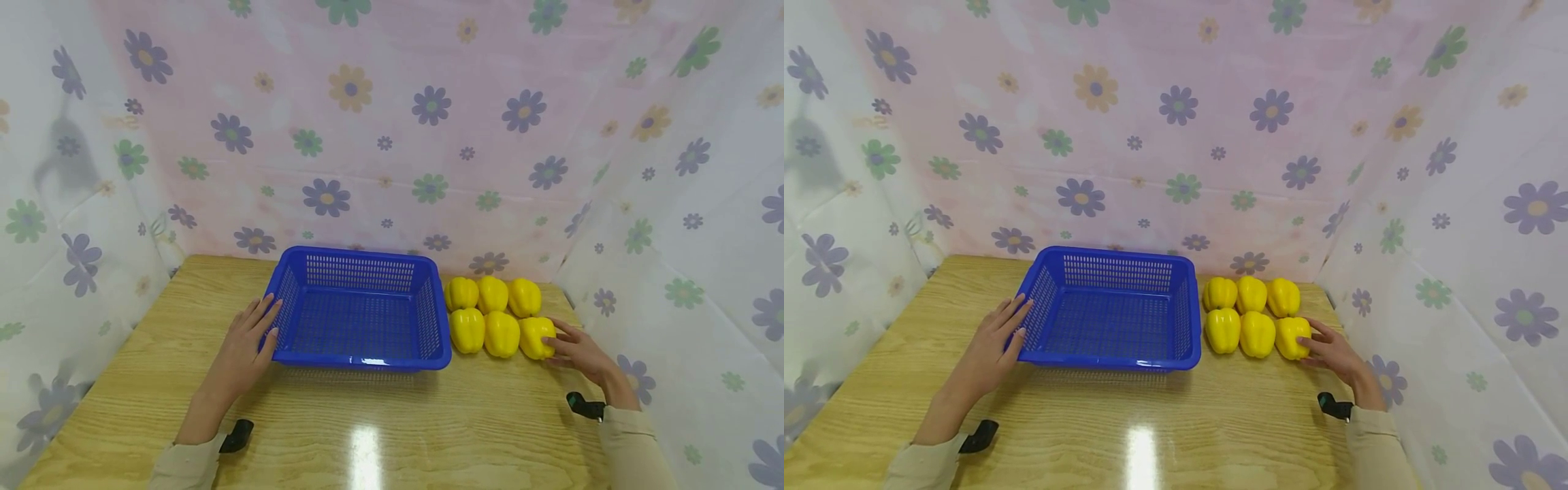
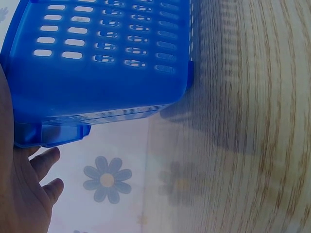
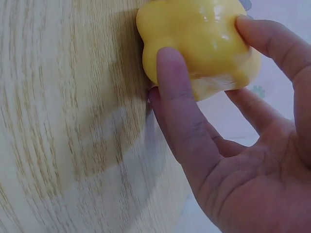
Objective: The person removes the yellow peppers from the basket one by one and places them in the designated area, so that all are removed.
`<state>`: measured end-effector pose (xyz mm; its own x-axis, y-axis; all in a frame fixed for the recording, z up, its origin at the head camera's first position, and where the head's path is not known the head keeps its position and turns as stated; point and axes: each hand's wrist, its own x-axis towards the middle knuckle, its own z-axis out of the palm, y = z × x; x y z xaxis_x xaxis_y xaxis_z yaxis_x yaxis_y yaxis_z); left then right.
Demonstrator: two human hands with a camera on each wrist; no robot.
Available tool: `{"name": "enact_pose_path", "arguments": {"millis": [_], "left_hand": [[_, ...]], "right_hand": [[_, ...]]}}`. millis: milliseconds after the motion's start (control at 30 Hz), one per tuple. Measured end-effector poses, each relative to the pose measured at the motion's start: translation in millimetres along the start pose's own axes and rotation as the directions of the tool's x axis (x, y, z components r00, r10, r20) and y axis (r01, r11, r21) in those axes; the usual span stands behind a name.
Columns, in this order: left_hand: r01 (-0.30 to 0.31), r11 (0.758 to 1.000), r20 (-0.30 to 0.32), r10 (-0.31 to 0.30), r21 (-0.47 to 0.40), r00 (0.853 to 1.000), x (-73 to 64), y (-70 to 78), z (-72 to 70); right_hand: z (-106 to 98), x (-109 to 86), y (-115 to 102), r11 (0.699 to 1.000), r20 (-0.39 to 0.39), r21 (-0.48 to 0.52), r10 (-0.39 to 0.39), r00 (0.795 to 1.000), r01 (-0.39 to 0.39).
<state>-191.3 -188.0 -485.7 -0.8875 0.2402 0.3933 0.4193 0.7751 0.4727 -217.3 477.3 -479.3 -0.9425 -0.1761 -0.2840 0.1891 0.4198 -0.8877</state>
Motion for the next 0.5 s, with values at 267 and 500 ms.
{"name": "enact_pose_path", "arguments": {"millis": [267, 500], "left_hand": [[0.0, 1.0, 0.004, 0.0, -0.001, 1.0, 0.6, 0.8, -0.5], [-0.001, 1.0, 0.0, 0.001, -0.002, 1.0, 0.5, 0.7, -0.7]], "right_hand": [[2.3, -3.7, -0.6, 1.0, -0.009, -0.025, 0.002, 1.0, -0.002], [4.7, -6.6, -2.7, 0.999, -0.015, -0.049, 0.01, 1.0, -0.011]]}}
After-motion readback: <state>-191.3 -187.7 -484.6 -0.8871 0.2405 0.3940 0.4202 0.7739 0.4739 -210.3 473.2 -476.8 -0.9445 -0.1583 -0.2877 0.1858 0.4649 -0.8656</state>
